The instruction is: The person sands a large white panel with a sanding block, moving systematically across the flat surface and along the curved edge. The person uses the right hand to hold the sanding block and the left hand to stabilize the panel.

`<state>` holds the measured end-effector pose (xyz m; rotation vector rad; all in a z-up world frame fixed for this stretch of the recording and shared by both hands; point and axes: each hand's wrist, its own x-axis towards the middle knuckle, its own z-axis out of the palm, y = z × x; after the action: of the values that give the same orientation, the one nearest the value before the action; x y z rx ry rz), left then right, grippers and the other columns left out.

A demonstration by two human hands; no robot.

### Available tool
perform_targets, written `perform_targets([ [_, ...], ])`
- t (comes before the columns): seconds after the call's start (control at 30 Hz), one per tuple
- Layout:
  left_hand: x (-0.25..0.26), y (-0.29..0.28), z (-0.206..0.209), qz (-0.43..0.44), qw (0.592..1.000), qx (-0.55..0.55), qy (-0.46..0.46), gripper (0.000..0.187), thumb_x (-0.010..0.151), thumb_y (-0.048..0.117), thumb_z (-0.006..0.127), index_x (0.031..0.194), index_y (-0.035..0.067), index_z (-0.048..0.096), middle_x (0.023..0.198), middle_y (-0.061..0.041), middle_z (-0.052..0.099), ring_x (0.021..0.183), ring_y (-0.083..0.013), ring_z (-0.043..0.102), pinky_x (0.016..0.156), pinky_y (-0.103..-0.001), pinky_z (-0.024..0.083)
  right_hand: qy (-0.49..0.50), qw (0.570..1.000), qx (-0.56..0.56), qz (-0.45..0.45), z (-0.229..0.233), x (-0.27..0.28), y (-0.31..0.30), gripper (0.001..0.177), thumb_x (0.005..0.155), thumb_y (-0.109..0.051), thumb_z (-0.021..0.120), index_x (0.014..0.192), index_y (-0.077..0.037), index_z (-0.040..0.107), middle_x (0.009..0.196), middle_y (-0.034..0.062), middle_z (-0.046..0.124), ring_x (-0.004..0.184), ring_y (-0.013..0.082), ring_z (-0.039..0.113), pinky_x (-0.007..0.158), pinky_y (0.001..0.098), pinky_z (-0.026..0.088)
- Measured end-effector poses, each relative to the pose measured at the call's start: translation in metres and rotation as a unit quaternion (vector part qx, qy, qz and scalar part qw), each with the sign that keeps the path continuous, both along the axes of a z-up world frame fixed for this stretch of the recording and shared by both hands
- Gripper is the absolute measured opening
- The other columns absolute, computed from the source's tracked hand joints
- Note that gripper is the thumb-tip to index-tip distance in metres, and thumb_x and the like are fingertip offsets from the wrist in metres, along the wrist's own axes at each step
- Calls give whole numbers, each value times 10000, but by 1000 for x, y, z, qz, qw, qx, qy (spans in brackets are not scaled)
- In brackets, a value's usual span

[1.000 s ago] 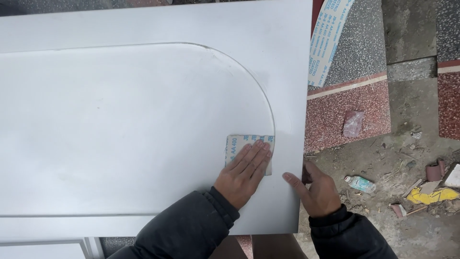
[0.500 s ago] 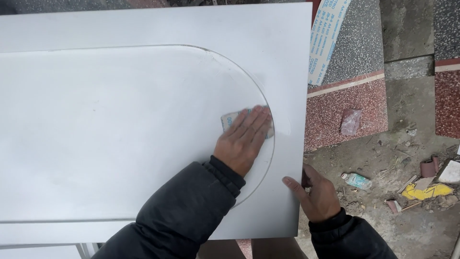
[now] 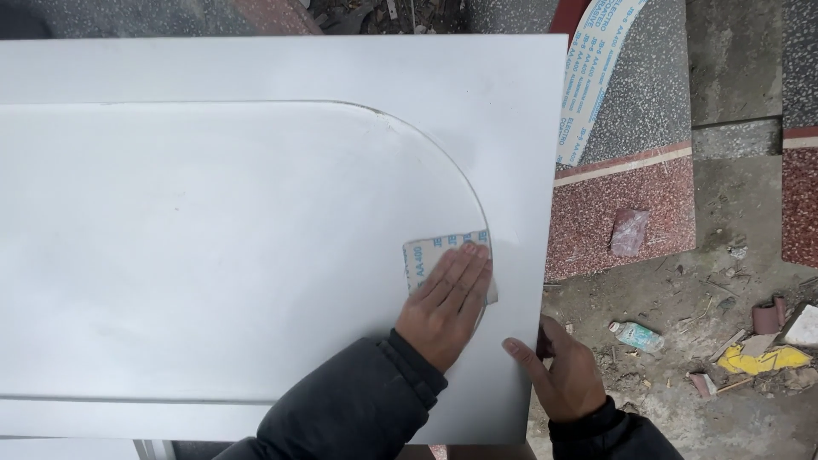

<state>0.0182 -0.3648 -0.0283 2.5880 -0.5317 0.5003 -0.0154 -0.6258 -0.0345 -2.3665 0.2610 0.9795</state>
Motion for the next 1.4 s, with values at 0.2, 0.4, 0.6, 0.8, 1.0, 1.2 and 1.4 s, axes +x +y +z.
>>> perform_targets([
  [0.2,81,31,-21,117,993,-4,-21,389,1137,-178,826,1501,-48,787,1597,-206,759,1507,-345,747,1340,-497,598,-23,999,32,-23,10,3,3,555,970,-614,736,1284,-165,822,965,52,930,853,233,873,804,391,657],
  [0.4,22,-6,-7,72,997,-16,-20,293,1172,-71,804,1464,-52,818,1546,-208,795,1485,-327,750,1347,-468,565,-3,1000,13,0,2,-5,-6,525,978,-648,732,1206,-182,812,811,33,776,765,209,715,746,377,570],
  [0.6,94,21,-36,189,981,19,-25,451,1150,-196,795,1581,-104,698,1668,-277,674,1563,-407,699,1407,-511,546,-61,997,-5,35,4,9,-7,644,973,-677,692,1374,-183,789,823,59,817,775,247,812,751,417,620],
  [0.8,53,12,-26,90,995,-41,-2,446,1136,-207,779,1564,-104,703,1618,-281,732,1552,-384,705,1368,-541,564,-39,999,18,5,-6,-10,-13,415,981,-559,788,1144,-177,796,796,9,815,762,193,807,785,371,628],
  [1.0,95,-2,-40,232,972,-33,-7,501,1151,-278,552,1621,-127,633,1664,-300,682,1570,-435,697,1413,-511,547,-29,999,-18,13,3,4,-9,601,949,-657,745,1288,-167,821,854,61,825,807,229,787,783,401,612],
  [1.2,84,48,-38,195,980,18,-36,494,1157,-264,669,1607,-59,680,1628,-221,746,1543,-358,733,1380,-532,558,13,999,-1,-33,4,-6,-7,579,933,-602,779,1339,-193,838,978,11,961,955,186,945,875,370,685],
  [1.4,58,-18,-48,159,985,-61,34,587,1098,-311,638,1650,-112,609,1730,-302,619,1656,-444,590,1478,-553,435,3,999,-9,-31,2,-6,-6,551,934,-599,792,1295,-186,839,890,25,916,839,196,871,806,374,625],
])
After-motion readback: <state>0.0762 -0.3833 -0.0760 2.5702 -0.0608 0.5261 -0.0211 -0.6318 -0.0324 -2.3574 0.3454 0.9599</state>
